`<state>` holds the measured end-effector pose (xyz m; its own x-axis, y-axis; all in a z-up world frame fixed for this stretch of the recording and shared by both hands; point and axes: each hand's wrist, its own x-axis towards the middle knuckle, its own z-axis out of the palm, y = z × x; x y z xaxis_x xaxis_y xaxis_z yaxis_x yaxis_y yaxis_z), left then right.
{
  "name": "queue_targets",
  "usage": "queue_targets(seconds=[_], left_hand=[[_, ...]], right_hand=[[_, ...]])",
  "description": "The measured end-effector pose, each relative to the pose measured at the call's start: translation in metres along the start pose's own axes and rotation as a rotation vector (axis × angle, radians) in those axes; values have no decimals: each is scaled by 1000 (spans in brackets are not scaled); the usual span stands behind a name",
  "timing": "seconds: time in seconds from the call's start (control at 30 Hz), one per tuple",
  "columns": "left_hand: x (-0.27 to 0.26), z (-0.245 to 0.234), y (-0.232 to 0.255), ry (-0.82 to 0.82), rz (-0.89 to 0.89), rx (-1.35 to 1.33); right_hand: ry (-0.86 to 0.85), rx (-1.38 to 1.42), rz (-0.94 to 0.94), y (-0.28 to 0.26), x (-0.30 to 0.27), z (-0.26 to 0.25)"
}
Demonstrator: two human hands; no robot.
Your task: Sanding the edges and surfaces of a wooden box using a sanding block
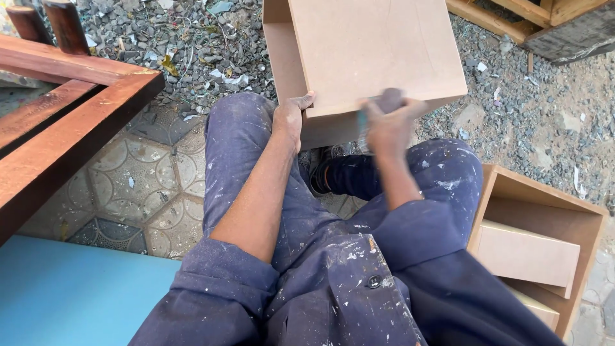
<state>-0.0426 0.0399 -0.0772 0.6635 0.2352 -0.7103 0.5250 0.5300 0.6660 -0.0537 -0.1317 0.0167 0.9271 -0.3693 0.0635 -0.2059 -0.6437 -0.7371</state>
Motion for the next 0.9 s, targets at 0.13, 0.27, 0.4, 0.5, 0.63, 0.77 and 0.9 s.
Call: queue_targets(seconds=[0.13, 0.27, 0.4, 0.5, 0.63, 0.77, 0.9], left_hand=[[1, 1, 0, 5, -9, -47], [9, 3, -2, 31, 3, -82], [0, 2, 2, 26, 6, -89], [30, -8, -14, -58, -18, -154], [25, -8, -11, -91, -45, -168], [10, -6, 4, -121, -33, -196], [23, -6, -6, -142, -26, -250]], right_hand=[[124, -104, 115, 34, 25, -3], [-73, 146, 5, -50, -48, 20], [-109, 106, -12, -58, -42, 13], [38, 11, 40, 12, 23, -16], [171, -113, 37, 51, 45, -19], [-14, 105, 5, -47, -41, 17], [-217, 124, 103, -65, -53, 18]])
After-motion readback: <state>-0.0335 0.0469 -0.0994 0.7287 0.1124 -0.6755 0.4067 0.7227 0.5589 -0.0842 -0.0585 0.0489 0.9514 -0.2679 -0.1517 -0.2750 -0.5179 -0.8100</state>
